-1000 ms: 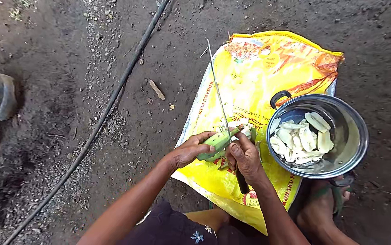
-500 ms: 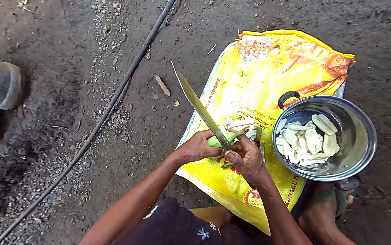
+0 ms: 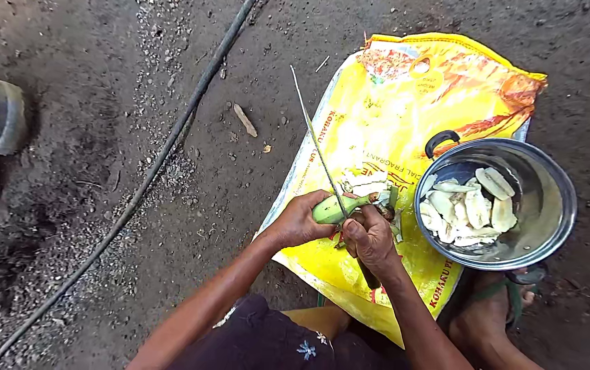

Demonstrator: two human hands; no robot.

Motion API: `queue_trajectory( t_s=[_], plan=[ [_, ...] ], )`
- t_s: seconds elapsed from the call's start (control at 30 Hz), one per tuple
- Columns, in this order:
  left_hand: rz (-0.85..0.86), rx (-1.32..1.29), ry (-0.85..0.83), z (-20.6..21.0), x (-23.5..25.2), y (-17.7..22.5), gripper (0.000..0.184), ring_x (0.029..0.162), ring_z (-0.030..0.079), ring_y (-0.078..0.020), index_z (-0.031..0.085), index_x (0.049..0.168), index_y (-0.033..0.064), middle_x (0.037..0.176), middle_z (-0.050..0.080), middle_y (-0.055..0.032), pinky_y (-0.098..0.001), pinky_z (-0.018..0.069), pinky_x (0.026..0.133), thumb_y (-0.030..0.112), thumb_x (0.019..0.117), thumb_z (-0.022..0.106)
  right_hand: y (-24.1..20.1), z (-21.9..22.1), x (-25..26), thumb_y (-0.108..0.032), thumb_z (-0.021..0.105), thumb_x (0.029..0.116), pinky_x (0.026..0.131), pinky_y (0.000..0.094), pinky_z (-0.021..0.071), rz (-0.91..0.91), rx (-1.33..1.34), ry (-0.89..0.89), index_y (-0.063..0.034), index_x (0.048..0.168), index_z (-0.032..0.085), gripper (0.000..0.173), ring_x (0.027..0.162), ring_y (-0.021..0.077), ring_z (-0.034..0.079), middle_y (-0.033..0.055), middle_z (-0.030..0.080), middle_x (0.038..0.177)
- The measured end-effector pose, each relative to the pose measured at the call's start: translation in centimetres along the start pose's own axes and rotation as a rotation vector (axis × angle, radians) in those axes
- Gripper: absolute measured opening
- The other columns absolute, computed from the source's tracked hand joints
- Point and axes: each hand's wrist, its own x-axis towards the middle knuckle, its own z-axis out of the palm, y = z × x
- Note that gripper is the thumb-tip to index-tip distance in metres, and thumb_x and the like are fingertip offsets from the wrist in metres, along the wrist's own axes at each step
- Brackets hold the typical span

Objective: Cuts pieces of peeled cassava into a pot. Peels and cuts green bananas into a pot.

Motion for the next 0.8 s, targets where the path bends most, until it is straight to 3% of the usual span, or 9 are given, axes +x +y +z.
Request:
queue_trajectory(
  t_s=[0.2, 0.3, 0.43, 0.53, 0.67, 0.8],
  plan=[
    [0.137, 0.103, 0.069, 0.3, 0.0, -0.6, 0.043, 0.087, 0.064, -0.0091, 0.067, 0.115, -0.0004, 0.101, 0.069, -0.0083, -0.0289, 0.0534, 0.08, 0.016, 0.0779, 0.081, 0.5, 0.3, 0.0, -0.052, 0.073, 0.0854, 0.046, 0.0186, 0.0457, 0.007, 0.067, 0.025, 0.0013, 0.132, 0.052, 0.074, 0.048, -0.0005, 0.047, -0.0099, 0.056, 0.066],
    [0.013, -0.023, -0.077, -0.5, 0.0, -0.4, 0.035, 0.079, 0.064, -0.0021, 0.066, 0.111, 0.0068, 0.09, 0.068, 0.0008, -0.0233, 0.054, 0.074, 0.011, 0.0784, 0.079, 0.5, 0.1, -0.1, -0.056, 0.074, 0.0846, 0.046, 0.018, 0.0453, -0.023, 0.065, -0.022, 0.0014, 0.131, 0.053, 0.077, 0.049, -0.0014, 0.048, -0.0102, 0.058, 0.068],
    [-0.112, -0.25, -0.218, -0.8, -0.2, -0.5, 0.032, 0.081, 0.067, -0.0019, 0.065, 0.111, 0.0074, 0.089, 0.071, 0.0025, -0.0211, 0.0571, 0.076, 0.005, 0.0803, 0.074, 0.0, 0.0, -0.2, -0.055, 0.073, 0.0844, 0.049, 0.0177, 0.0457, -0.048, -0.027, -0.061, 0.0016, 0.13, 0.055, 0.075, 0.052, -0.0027, 0.05, -0.0093, 0.062, 0.072],
    [-0.004, -0.074, -0.069, 0.0, -0.5, -0.5, 0.033, 0.078, 0.065, -0.0009, 0.065, 0.111, 0.0077, 0.088, 0.069, 0.0024, -0.0215, 0.0549, 0.072, 0.008, 0.0794, 0.077, 0.3, 0.1, -0.2, -0.047, 0.074, 0.0867, 0.048, 0.0177, 0.0453, -0.002, 0.037, -0.021, 0.0, 0.13, 0.057, 0.066, 0.05, -0.0019, 0.048, -0.0093, 0.059, 0.069],
    [0.199, 0.141, 0.087, 0.8, -0.4, -0.9, 0.04, 0.083, 0.064, -0.0067, 0.067, 0.11, 0.0037, 0.094, 0.069, -0.004, -0.0274, 0.0538, 0.076, 0.017, 0.0742, 0.08, 0.2, 0.0, -0.2, -0.035, 0.074, 0.0896, 0.047, 0.0172, 0.0452, 0.004, 0.155, -0.002, -0.0012, 0.129, 0.059, 0.054, 0.048, -0.0013, 0.048, -0.0079, 0.06, 0.069],
    [-0.04, -0.154, -0.145, -0.3, -0.6, -0.4, 0.031, 0.078, 0.065, 0.0012, 0.066, 0.106, 0.0106, 0.086, 0.069, 0.0063, -0.0185, 0.0556, 0.072, 0.004, 0.0773, 0.076, -0.1, 0.3, -0.2, -0.03, 0.074, 0.0891, 0.05, 0.0167, 0.046, -0.047, 0.078, -0.036, 0.0006, 0.123, 0.06, 0.047, 0.053, -0.0027, 0.05, -0.0073, 0.062, 0.073]
  ],
)
